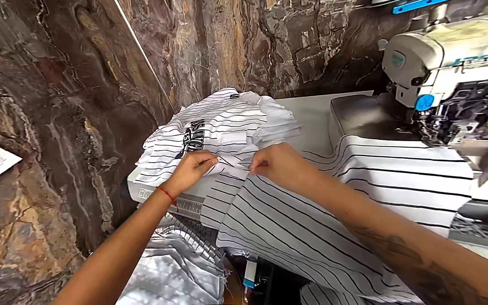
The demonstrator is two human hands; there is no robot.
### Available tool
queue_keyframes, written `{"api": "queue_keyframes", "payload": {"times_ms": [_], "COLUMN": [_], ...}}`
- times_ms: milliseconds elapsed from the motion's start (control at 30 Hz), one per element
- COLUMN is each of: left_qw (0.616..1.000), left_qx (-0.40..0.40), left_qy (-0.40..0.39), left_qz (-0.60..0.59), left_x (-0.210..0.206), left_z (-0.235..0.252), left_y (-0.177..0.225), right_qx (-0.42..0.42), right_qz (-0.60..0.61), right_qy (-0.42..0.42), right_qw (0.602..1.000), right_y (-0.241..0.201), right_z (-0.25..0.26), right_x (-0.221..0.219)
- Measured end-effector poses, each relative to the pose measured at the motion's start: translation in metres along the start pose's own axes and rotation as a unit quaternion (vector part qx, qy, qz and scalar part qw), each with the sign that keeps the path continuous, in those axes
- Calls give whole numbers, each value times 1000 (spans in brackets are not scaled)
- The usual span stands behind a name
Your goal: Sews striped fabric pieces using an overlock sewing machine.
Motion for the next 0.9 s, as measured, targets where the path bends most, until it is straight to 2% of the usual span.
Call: {"api": "queue_keyframes", "payload": {"times_ms": [100,167,200,267,367,433,467,500,533,600,633,700,767,833,867,900], "left_qw": [987,979,982,990,971,962,966,971,974,948,932,908,868,846,846,858], "left_qx": [133,181,176,125,75,53,65,109,172,312,359,400,420,384,344,287], "left_qy": [11,34,26,-59,-188,-194,-182,-166,-134,-49,0,125,226,297,304,294], "left_qz": [-90,-87,-66,-13,125,186,174,132,66,-47,-60,23,137,222,271,307], "left_x": [16,33,37,25,-25,-49,-50,-43,-30,6,34,113,202,272,293,304], "left_z": [12,26,32,39,22,10,9,12,17,30,38,61,85,110,122,134], "left_y": [-30,-49,-47,-13,33,31,24,11,-8,-63,-87,-118,-109,-67,-41,-15], "right_qx": [11,4,2,6,36,51,43,29,9,-20,-27,-33,-49,-70,-58,-32], "right_qz": [-15,-15,-6,15,50,53,47,39,34,29,37,61,68,50,51,63], "right_qy": [-21,-28,-23,-9,34,57,50,33,13,-7,-5,4,-72,-154,-121,-44], "right_qw": [1000,999,1000,1000,998,996,997,998,999,999,999,998,994,984,990,997], "right_y": [4,9,11,12,8,5,4,5,7,11,12,11,9,0,-8,-19], "right_z": [-1,0,1,2,-5,-13,-16,-17,-18,-15,-9,6,20,24,26,27], "right_x": [-11,-20,-24,-26,-22,-19,-19,-20,-22,-24,-27,-37,-59,-71,-62,-41]}}
Point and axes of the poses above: each hand's wrist, its own z-axis towards the middle knuckle, its own x-axis out of the back of the hand, y = z × x, the point moved 9 cm from there along z, towards the middle knuckle, and after that the axes turned 15 degrees about z, right-handed, at the moved point
